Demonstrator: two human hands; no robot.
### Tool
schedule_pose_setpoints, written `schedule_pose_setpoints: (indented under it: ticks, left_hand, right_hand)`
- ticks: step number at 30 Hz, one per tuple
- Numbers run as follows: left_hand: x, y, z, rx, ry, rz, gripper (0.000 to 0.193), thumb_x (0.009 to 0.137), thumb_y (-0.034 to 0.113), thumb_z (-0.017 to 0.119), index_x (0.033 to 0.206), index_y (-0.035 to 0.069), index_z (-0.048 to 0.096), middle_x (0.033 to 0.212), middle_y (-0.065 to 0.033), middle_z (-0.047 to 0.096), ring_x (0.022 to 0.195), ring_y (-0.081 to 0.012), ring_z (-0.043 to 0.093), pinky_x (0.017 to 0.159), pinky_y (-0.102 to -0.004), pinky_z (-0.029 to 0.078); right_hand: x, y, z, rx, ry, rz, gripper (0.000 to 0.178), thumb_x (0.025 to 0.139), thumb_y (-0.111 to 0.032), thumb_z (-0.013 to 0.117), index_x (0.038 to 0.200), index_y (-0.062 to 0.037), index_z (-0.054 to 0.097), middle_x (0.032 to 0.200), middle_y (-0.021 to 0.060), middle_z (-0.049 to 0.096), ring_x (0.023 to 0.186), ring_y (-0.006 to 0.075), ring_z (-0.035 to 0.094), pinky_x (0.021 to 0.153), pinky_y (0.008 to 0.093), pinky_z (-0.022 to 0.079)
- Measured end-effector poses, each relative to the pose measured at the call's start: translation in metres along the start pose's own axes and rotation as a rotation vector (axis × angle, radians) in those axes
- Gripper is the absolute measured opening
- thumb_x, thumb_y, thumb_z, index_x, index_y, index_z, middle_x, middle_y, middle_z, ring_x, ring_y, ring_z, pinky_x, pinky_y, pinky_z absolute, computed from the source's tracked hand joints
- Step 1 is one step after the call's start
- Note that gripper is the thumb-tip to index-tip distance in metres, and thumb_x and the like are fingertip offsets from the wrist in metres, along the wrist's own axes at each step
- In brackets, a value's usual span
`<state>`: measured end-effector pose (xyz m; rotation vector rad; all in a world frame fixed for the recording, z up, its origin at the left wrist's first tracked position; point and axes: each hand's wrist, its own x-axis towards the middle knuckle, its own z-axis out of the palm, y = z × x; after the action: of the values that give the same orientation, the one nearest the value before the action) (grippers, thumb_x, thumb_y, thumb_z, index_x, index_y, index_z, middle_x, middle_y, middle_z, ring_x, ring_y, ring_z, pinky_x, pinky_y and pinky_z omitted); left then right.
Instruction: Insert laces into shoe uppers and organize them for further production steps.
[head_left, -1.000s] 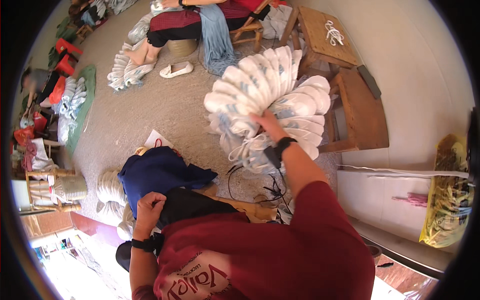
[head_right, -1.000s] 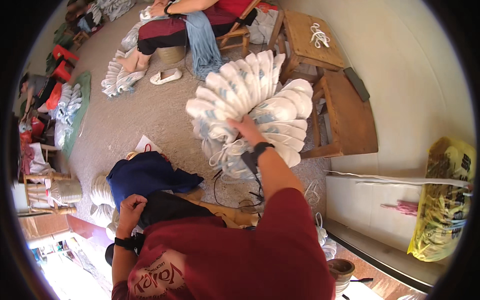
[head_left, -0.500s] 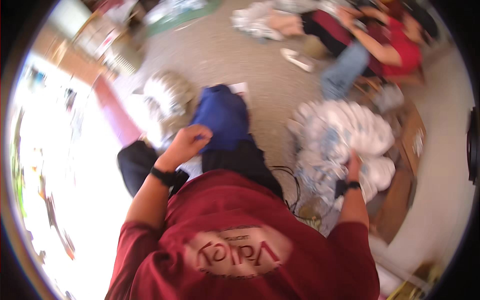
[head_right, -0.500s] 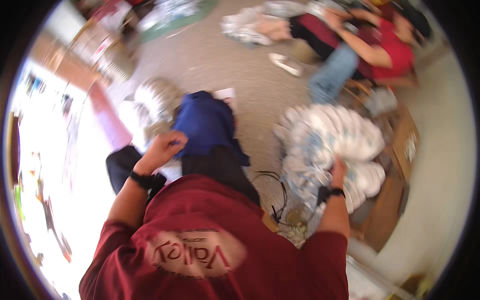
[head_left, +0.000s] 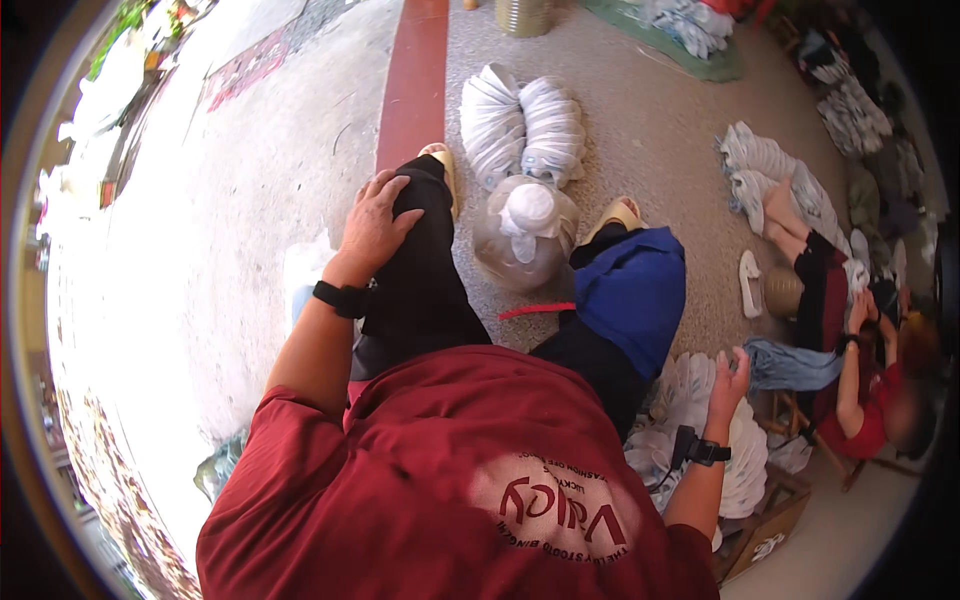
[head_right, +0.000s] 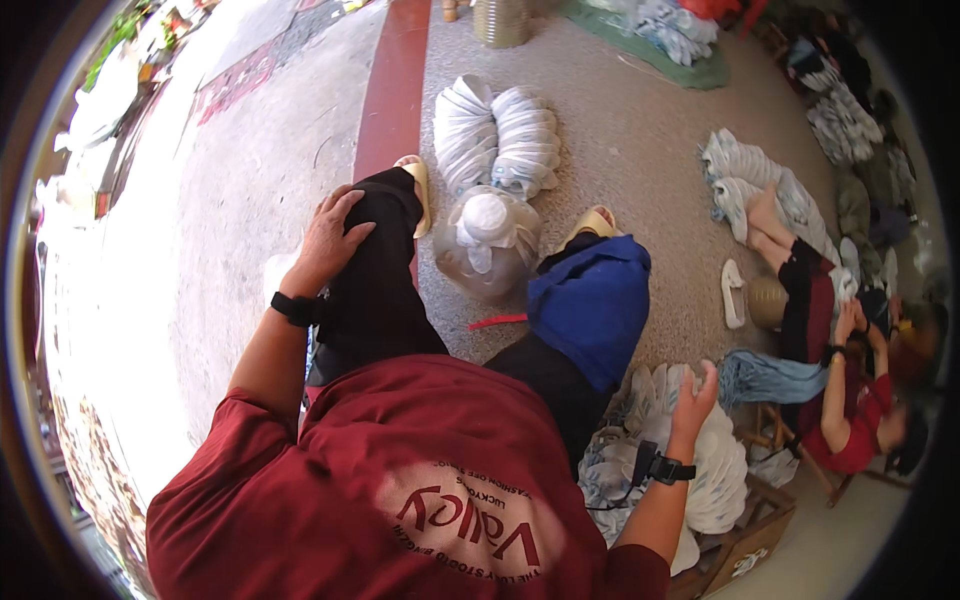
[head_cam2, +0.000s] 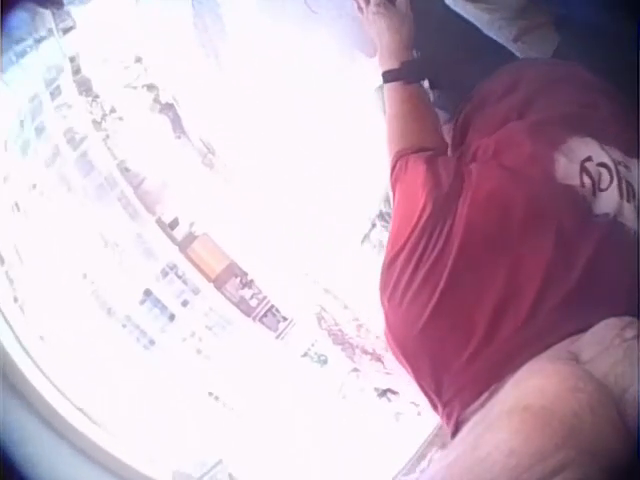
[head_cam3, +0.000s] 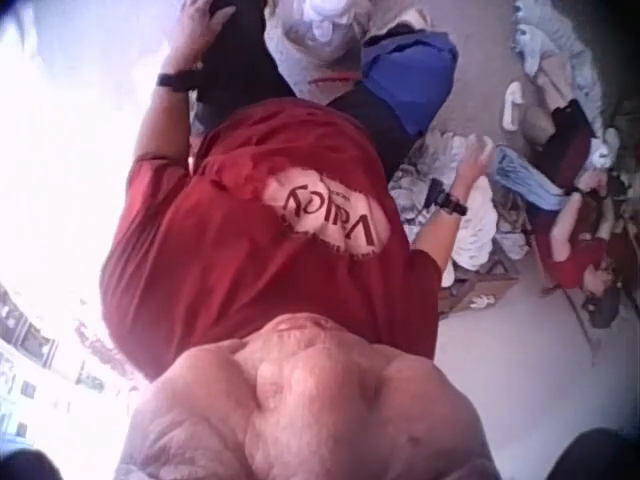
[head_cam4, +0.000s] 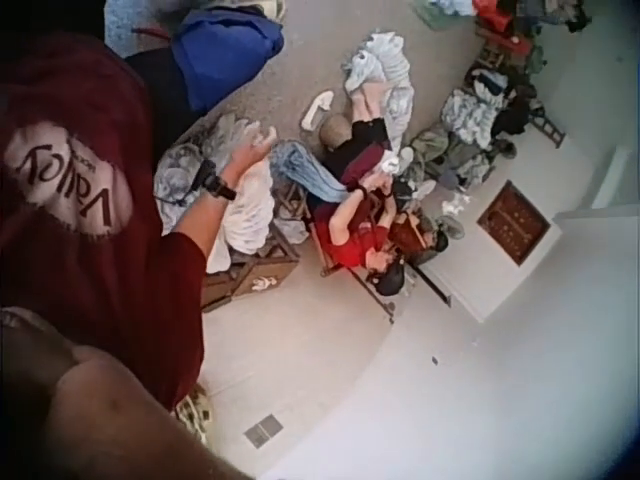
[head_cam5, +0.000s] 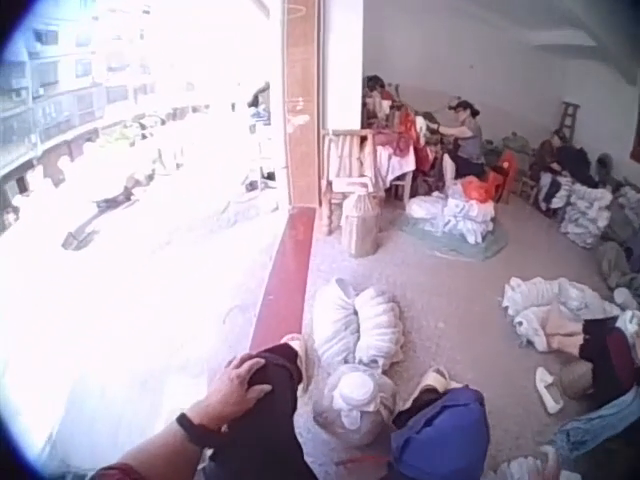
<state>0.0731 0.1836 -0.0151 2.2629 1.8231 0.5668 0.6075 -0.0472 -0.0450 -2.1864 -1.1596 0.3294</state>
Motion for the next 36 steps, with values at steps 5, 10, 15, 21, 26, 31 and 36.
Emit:
schedule_pose_setpoints:
  ticks: [5,10,15,21,26,31,36]
  left_hand:
    - [-0.013,-0.006,0.009,-0.137,0.074,-0.026,0.048,0.075,0.024,0.065,0.118,0.008,0.05,0.128,-0.0123,0.043,0.12,-0.0328,0.038,0.098,-0.0428,0.035]
    - [-0.022,-0.01,-0.003,-0.072,0.004,-0.096,0.048,0.078,0.022,0.06,0.122,0.009,0.046,0.131,-0.0143,0.039,0.12,-0.0351,0.037,0.099,-0.0429,0.034]
    - [0.009,-0.02,-0.01,0.067,-0.261,-0.079,0.051,0.077,0.03,0.063,0.121,0.008,0.05,0.126,-0.018,0.043,0.116,-0.0356,0.042,0.096,-0.0433,0.037]
    - [0.137,-0.003,-0.02,0.115,-0.813,0.178,0.046,0.074,0.029,0.066,0.111,0.003,0.058,0.1,-0.0181,0.062,0.096,-0.0327,0.059,0.086,-0.0379,0.044]
    - [0.227,0.02,0.042,-0.257,-0.778,0.217,0.042,0.078,0.029,0.066,0.108,0.002,0.059,0.1,-0.0148,0.065,0.094,-0.0275,0.061,0.083,-0.0341,0.046]
    - [0.265,0.021,0.125,-0.437,-0.921,-0.134,0.035,0.082,0.022,0.061,0.112,0.003,0.058,0.092,-0.0092,0.065,0.086,-0.0156,0.062,0.066,-0.0291,0.051]
    - [0.3,-0.019,0.186,-0.451,-0.846,-0.291,0.054,0.079,0.023,0.067,0.124,0.001,0.047,0.11,-0.012,0.059,0.092,-0.0179,0.06,0.07,-0.0294,0.051]
  right_hand:
    - [0.038,-0.14,0.09,-0.175,-0.242,-0.363,0.061,0.081,-0.036,0.062,0.126,-0.0003,0.043,0.125,0.0272,0.041,0.118,0.0401,0.038,0.098,0.0448,0.031]
    - [0.052,-0.168,0.113,-0.342,-0.351,-0.471,0.066,0.077,-0.038,0.066,0.125,0.0008,0.043,0.121,0.037,0.038,0.116,0.0482,0.036,0.098,0.0474,0.031]
    - [0.058,-0.17,0.116,-0.45,-0.371,-0.487,0.065,0.073,-0.036,0.068,0.122,0.0013,0.046,0.117,0.0349,0.042,0.113,0.0467,0.04,0.096,0.0477,0.034]
    - [0.109,-0.25,0.083,-0.376,-0.678,-0.5,0.047,0.07,-0.028,0.07,0.107,-0.0019,0.055,0.093,0.022,0.058,0.093,0.0389,0.053,0.081,0.045,0.041]
    - [0.14,-0.293,0.131,-0.069,-0.639,-0.706,0.034,0.073,-0.023,0.067,0.098,-0.0023,0.056,0.086,0.0209,0.057,0.082,0.0378,0.056,0.072,0.0427,0.044]
    - [0.155,-0.272,0.182,-0.095,-0.811,-0.695,0.03,0.072,-0.022,0.069,0.087,-0.0019,0.053,0.085,0.021,0.057,0.084,0.0379,0.056,0.072,0.0444,0.045]
    - [0.162,-0.245,0.199,-0.255,-1.038,-0.608,0.041,0.071,-0.019,0.07,0.104,-0.002,0.053,0.09,0.0195,0.056,0.087,0.0375,0.054,0.076,0.0419,0.044]
